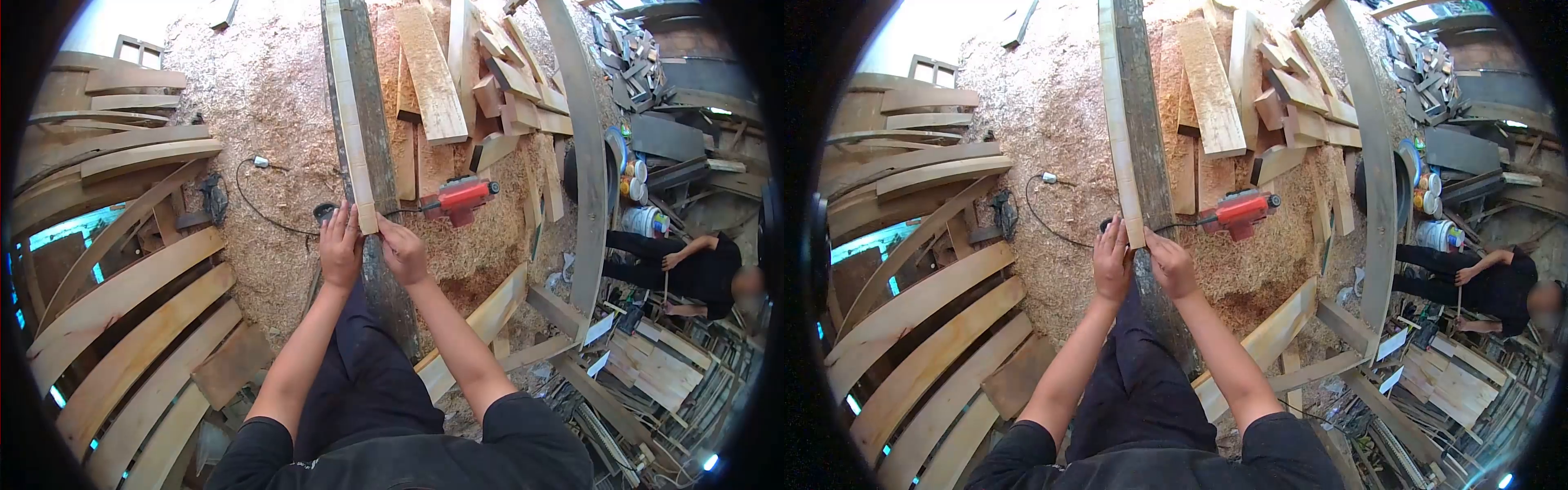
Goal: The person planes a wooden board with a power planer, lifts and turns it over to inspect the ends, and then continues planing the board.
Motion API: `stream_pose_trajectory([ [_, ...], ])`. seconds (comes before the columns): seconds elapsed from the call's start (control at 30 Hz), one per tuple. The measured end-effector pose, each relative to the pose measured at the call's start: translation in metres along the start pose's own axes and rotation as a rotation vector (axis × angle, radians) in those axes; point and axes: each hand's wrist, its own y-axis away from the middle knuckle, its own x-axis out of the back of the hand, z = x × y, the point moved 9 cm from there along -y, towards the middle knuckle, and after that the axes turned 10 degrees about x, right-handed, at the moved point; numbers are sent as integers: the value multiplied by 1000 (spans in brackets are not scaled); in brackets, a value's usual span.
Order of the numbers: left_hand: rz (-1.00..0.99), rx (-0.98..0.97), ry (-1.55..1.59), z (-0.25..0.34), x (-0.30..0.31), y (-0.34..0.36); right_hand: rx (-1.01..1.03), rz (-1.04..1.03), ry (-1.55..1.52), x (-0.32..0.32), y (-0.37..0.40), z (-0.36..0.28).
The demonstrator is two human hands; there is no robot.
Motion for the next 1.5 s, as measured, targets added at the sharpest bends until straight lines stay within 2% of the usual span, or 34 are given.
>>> stream_pose_trajectory([
  [0.07, -10, 126, 174, -18, -17, 7, -9, -10, 11, -10, 8, 11],
  [0.1, -16, 126, 173, -17, -22, 9, -6, -18, 26, -13, 11, 14],
  [0.17, -142, 365, 461, -33, -41, 15, -24, -30, 36, -17, 16, 21],
  [0.2, -145, 367, 460, -37, -45, 17, -35, -43, 46, -19, 17, 23],
  [0.27, -81, 234, 296, -38, -46, 15, -19, -49, 54, -20, 16, 26],
  [0.37, -181, 323, 361, -48, -59, 17, 18, -58, 76, -21, 18, 28],
  [0.5, -128, 303, 267, -48, -53, 16, 34, -75, 98, -24, 19, 29],
  [0.77, -192, 440, 337, -62, -71, 23, 37, -53, 84, -27, 18, 31],
  [0.9, -176, 440, 336, -66, -78, 28, 4, -26, 63, -27, 17, 29],
  [0.97, -102, 367, 271, -64, -78, 27, -3, -13, 61, -26, 17, 29],
  [1.2, -155, 416, 293, -59, -86, 28, -54, 4, 64, -28, 29, 39],
  [1.27, -211, 461, 204, -57, -87, 29, -68, 13, 67, -30, 30, 40],
  [1.37, -112, 461, 266, -65, -86, 34, -55, 4, 100, -20, 24, 40],
  [1.43, -146, 478, 306, -69, -84, 33, -26, -13, 126, -7, 15, 40],
  [1.5, -172, 498, 345, -79, -82, 35, -67, 66, 223, 26, 10, 49],
])
